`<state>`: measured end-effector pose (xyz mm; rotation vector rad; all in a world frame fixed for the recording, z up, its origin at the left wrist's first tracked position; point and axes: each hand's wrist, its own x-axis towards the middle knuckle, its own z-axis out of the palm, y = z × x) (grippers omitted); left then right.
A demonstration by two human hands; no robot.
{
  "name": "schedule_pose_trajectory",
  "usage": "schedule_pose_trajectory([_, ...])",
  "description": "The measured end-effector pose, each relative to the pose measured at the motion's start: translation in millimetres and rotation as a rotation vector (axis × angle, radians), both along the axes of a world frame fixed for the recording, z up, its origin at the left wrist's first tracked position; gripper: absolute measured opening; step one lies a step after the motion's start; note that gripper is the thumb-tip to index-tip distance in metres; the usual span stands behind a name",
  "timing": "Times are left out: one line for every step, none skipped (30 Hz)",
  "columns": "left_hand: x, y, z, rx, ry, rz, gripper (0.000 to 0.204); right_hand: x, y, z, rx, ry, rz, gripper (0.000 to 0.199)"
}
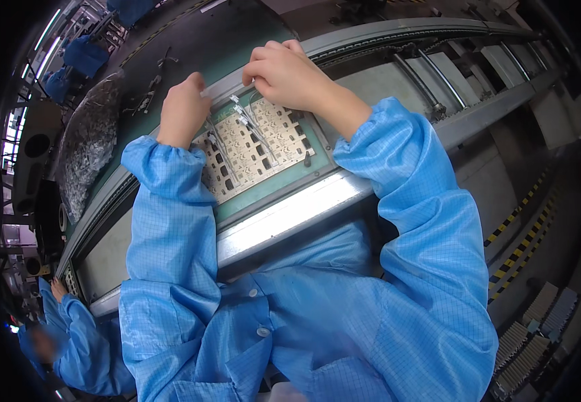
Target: Placing small electronic components into designated slots on a printed circuit board on an assembly line.
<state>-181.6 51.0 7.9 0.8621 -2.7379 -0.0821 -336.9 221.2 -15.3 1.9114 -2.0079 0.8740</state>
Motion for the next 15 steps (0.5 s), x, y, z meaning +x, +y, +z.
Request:
schedule_pose_trajectory([1.6,-0.6,0.2,-0.006,0.052,-0.104,0.019,1.2,-0.7,0.4,-0.002,-0.015,-0.002,0.019])
schedule_pose_trajectory([2.1,2.3,1.7,-0.006,0.05,-0.105,0.019,3.1,-1.1,-1.8,-0.003,-0.017,-0.003,0.019])
schedule_pose_trajectory([4.5,5.9,3.3,-0.012,0.112,-0.225,0.018,7.3,-3.1,-5.4,-0.006,-0.008,-0.015,0.02])
schedule_pose_trajectory([7.1,9.8,6.2,-0.019,0.174,-0.346,0.018,11.4,-5.5,-9.1,-0.01,0.0,-0.028,0.02])
schedule_pose_trajectory([10.2,12.3,8.3,-0.013,0.173,-0.351,0.018,15.7,-9.0,-14.1,-0.005,-0.002,-0.034,0.02])
schedule_pose_trajectory([13.7,13.9,11.4,-0.018,0.169,-0.407,0.019,20.1,-13.3,-19.2,-0.014,0.057,-0.031,0.021])
schedule_pose_trajectory([15.3,14.2,13.2,-0.023,0.166,-0.463,0.02,22.2,-14.8,-22.4,-0.021,0.117,-0.028,0.023])
schedule_pose_trajectory([17.5,13.6,15.2,-0.022,0.166,-0.462,0.02,23.5,-14.7,-18.6,-0.02,0.116,-0.027,0.023])
schedule_pose_trajectory([19.5,12.4,16.7,-0.022,0.154,-0.497,0.021,23.6,-14.0,-13.5,0.065,0.114,-0.022,0.026])
schedule_pose_trajectory([20.6,12.1,17.7,-0.022,0.143,-0.532,0.021,23.8,-13.0,-7.5,0.15,0.113,-0.016,0.028])
schedule_pose_trajectory([20.8,11.7,19.0,-0.023,0.145,-0.524,0.021,22.8,-12.0,-1.2,0.149,0.116,-0.008,0.028])
schedule_pose_trajectory([19.3,10.8,20.2,-0.012,0.115,-0.576,0.02,20.1,-9.5,4.7,0.241,0.008,-0.026,0.03])
schedule_pose_trajectory([18.2,10.2,21.4,0.0,0.084,-0.626,0.018,17.3,-8.3,7.7,0.333,-0.1,-0.043,0.031])
schedule_pose_trajectory([16.9,12.3,23.3,0.0,0.084,-0.623,0.018,15.6,-6.8,4.2,0.333,-0.099,-0.04,0.031])
schedule_pose_trajectory([15.0,15.8,25.3,0.0,0.075,-0.661,0.018,13.7,-6.3,-3.2,0.201,-0.006,-0.055,0.032])
